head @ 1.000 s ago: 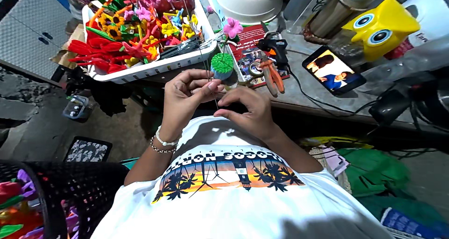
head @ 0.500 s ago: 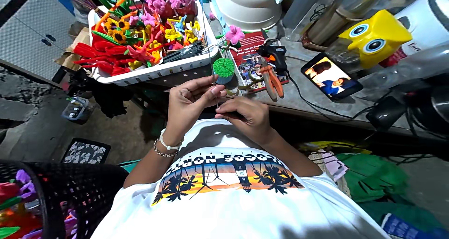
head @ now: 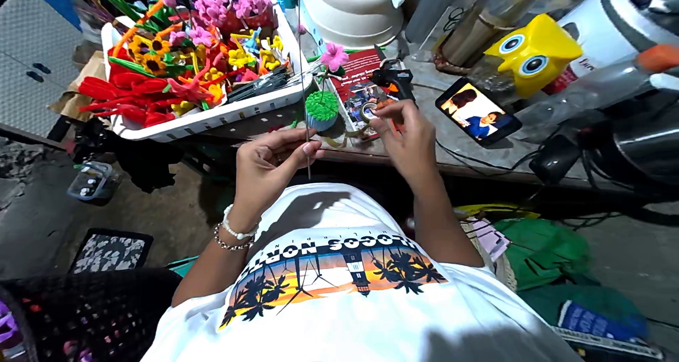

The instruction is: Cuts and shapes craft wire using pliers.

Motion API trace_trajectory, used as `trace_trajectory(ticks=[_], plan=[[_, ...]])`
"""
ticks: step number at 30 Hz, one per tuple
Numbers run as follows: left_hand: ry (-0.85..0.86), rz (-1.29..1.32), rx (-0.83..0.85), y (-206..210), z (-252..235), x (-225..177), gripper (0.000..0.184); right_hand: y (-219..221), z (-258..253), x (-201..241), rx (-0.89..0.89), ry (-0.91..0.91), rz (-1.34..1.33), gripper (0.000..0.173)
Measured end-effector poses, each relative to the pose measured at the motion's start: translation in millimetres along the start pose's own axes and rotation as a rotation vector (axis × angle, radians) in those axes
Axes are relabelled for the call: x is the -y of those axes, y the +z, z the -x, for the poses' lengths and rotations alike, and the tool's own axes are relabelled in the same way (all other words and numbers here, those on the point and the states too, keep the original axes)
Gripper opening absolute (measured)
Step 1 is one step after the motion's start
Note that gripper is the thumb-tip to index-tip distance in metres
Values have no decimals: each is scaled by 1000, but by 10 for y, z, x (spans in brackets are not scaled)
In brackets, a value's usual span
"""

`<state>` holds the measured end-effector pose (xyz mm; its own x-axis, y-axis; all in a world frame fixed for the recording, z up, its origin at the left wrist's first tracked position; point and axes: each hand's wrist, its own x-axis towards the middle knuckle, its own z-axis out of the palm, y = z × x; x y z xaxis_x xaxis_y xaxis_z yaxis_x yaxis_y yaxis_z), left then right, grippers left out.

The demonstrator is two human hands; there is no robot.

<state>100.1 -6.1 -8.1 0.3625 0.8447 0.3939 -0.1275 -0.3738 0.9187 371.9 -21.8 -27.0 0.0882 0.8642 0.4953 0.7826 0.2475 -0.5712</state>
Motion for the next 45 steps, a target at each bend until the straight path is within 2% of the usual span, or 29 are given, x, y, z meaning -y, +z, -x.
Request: trace_trajectory(ticks=[4, 8, 10, 13, 15, 17, 20, 24, 26, 31, 36, 40, 43, 45], plan=[[58, -91, 71, -22, -16, 108, 26, 44, -25, -379, 136, 331, 216, 64], [100, -206, 108, -37, -36, 183, 24, 249, -99, -568, 151, 444, 306, 65], [121, -261, 115, -47, -36, 222, 25, 290, -153, -694, 146, 450, 294, 54], [163, -384, 100, -65, -32, 285, 25, 238, -144, -894, 76, 429, 126, 37], [178, -464, 88, -77, -36, 308, 26, 149, -77, -927, 0, 530, -147, 36], [176, -469, 87, -75, -40, 320, 25, 6, 43, -762, -12, 609, -489, 29], [136, -399, 111, -54, -33, 312, 22, -121, 225, -481, 56, 556, -1024, 21], [34, -253, 166, -16, -4, 226, 21, -41, 453, -165, 193, 524, -1249, 13], [3, -200, 191, -23, 7, 165, 21, 38, 536, -60, 275, 479, -1251, 13], [-53, -160, 263, -102, 9, 33, 20, 217, 703, 98, 448, 401, -1211, 25], [-113, -129, 290, -153, 18, -40, 19, 367, 838, 123, 483, 288, -1141, 5], [-97, -161, 317, -157, 44, -3, 18, 253, 799, 131, 522, 297, -1036, 1], [-98, -176, 324, -149, 54, 2, 18, 243, 838, 159, 547, 347, -1071, 7], [-94, -168, 326, -136, 49, 4, 18, 247, 869, 159, 548, 344, -1106, 5]])
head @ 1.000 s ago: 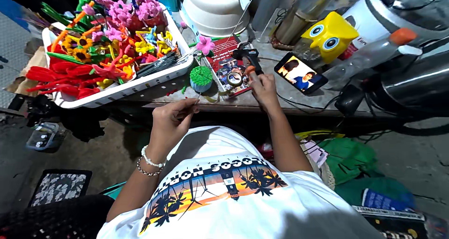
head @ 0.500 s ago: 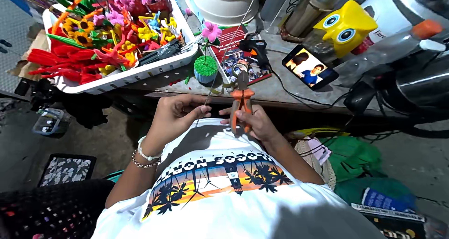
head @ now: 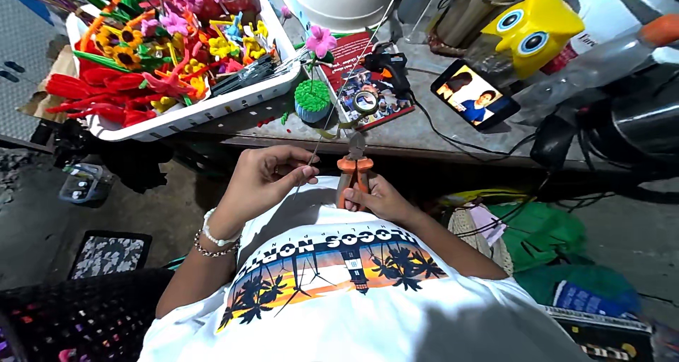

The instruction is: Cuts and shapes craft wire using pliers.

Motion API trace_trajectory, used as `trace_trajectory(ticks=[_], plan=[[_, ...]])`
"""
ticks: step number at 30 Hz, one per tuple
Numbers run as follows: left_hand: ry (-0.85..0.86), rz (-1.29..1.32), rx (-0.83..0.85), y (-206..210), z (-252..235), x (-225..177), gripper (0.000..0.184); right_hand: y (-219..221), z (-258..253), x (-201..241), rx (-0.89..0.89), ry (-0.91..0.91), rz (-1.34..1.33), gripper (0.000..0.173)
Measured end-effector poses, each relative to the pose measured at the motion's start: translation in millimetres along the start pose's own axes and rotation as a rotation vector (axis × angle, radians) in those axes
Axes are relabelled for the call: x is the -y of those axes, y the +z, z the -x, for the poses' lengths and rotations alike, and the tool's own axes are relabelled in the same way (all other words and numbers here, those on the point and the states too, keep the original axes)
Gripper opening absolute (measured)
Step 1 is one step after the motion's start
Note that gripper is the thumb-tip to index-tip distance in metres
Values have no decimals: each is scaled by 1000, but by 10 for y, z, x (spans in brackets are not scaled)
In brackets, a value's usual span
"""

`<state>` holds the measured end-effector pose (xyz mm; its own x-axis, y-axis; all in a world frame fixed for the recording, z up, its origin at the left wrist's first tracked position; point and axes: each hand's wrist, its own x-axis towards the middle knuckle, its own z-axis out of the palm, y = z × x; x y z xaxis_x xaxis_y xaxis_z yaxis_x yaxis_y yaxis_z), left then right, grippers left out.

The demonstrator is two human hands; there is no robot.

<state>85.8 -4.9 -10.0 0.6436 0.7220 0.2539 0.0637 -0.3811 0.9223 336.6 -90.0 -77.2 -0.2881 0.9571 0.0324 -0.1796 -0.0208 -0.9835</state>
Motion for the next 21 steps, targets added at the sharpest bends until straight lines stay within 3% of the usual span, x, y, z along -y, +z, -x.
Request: trace_trajectory(ticks=[3, 8, 10, 12, 13, 15, 16, 21], plan=[[6, 21, 8, 19, -1, -9, 17, -36, -1, -3, 119, -48, -59, 18], [3, 68, 28, 42, 4, 5, 18, -76, -39, -55, 101, -57, -76, 4], [-2, 89, 38, 42, 9, 4, 18, -51, -66, -68, 38, -106, -33, 12], [-6, 103, 44, 46, 11, 10, 18, -57, -81, -85, 43, -121, -96, 35], [-8, 114, 47, 52, 11, 13, 19, -47, -81, -70, 49, -121, -138, 39], [-23, 157, 62, 66, 10, 4, 18, 10, -82, -5, -4, -124, -143, 15], [-30, 188, 76, 70, 10, -1, 17, 8, -84, 31, 8, -131, -124, 13], [-94, 326, 132, 70, 16, -50, 16, -110, -114, 221, 118, -164, 157, 29]])
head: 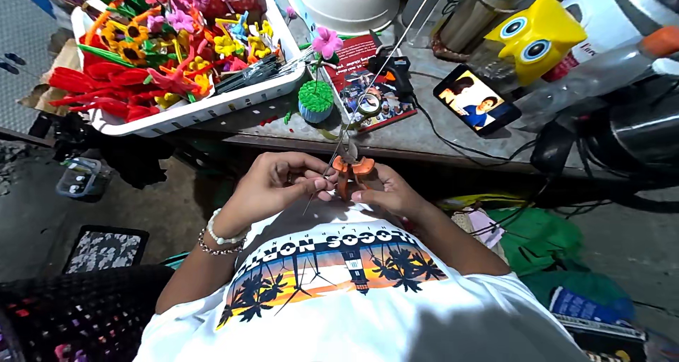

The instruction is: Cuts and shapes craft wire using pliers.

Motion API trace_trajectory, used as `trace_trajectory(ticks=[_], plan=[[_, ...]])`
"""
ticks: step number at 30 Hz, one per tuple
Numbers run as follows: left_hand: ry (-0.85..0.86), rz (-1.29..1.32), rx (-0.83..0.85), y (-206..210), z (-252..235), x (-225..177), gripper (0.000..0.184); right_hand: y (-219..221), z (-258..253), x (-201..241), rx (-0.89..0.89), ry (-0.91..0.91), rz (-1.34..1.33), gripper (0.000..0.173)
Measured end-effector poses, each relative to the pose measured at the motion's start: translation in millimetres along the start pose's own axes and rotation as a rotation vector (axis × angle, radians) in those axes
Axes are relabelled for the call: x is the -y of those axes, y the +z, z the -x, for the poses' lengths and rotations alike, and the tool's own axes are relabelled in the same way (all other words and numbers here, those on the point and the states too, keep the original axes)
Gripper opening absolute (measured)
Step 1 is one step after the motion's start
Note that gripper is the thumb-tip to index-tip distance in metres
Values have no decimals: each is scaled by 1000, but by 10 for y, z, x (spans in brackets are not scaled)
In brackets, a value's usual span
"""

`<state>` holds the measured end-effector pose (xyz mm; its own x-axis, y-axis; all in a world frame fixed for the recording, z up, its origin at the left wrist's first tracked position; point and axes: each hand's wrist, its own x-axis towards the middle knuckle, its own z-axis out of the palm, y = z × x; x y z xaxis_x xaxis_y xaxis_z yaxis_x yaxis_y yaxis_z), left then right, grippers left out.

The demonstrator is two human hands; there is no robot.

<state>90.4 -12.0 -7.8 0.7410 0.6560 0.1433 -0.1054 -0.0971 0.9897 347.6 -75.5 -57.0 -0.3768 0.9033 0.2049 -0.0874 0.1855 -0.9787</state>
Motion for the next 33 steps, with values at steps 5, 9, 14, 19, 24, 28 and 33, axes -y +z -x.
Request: trace_trajectory(ticks=[5, 9, 14, 19, 24, 28, 33], plan=[[-63, 58, 52, -25, -1, 4, 16, -92, -9, 80, 57, -12, 196, 30], [-108, 107, 97, -54, -3, 24, 17, -131, -21, 114, 62, -42, 351, 24], [-144, 189, 140, -93, -3, 40, 18, -159, -38, 140, 79, -34, 430, 19], [-149, 246, 158, -119, -6, 60, 19, -173, -56, 146, 84, -60, 477, 17], [-155, 281, 170, -139, -3, 72, 19, -171, -66, 156, 81, -75, 499, 14], [-168, 291, 175, -137, -4, 55, 19, -166, -65, 151, 73, -89, 504, 12], [-168, 314, 185, -139, -3, 66, 20, -127, -59, 135, 20, -94, 528, 11]])
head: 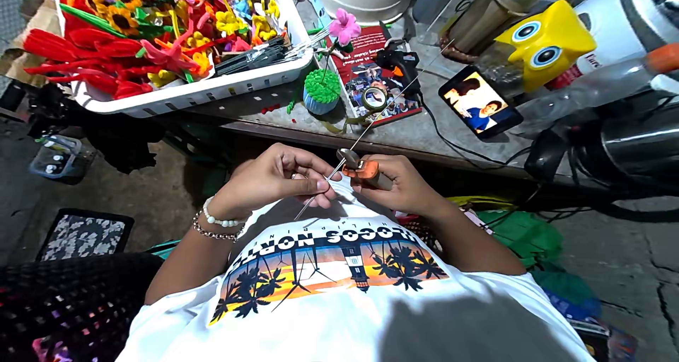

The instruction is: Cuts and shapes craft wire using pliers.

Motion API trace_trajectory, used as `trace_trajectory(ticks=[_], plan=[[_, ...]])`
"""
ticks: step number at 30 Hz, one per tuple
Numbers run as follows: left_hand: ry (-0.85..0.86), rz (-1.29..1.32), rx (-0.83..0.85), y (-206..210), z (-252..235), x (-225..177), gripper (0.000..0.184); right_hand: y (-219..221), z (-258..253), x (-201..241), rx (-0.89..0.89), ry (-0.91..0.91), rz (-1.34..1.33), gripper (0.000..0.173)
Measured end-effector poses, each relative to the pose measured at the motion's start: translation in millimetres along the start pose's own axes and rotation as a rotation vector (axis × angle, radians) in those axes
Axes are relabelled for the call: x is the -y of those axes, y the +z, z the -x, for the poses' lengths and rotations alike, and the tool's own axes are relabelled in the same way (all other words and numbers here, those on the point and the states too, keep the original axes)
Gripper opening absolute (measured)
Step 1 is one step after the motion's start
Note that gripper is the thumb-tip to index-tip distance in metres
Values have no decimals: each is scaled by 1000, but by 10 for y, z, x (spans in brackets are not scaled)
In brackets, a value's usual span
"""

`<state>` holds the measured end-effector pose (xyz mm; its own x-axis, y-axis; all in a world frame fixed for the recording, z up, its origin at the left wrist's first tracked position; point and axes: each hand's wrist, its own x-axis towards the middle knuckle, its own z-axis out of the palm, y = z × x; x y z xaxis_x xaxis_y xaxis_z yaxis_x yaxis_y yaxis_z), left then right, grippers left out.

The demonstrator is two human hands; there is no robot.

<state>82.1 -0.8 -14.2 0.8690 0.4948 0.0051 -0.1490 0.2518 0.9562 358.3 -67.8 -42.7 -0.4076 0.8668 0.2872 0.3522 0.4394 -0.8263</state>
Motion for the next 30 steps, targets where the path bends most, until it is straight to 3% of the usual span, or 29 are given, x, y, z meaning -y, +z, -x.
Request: trace_trajectory(ticks=[13, 16, 20, 25, 30], plan=[[-27, 188, 76, -35, -36, 61, 21, 81, 47, -45, -7, 87, -72, 14], [-19, 118, 34, -30, -37, 74, 21, 118, 61, -58, -60, 101, -38, 17], [-32, -19, -20, -13, -35, 55, 20, 194, 93, -96, -74, 148, -36, 43], [-66, -152, 11, -41, -21, 36, 17, 326, 176, -191, -85, 88, 1, 27], [-91, -228, 48, -22, -23, 17, 17, 376, 250, -167, -58, 171, -71, 38]])
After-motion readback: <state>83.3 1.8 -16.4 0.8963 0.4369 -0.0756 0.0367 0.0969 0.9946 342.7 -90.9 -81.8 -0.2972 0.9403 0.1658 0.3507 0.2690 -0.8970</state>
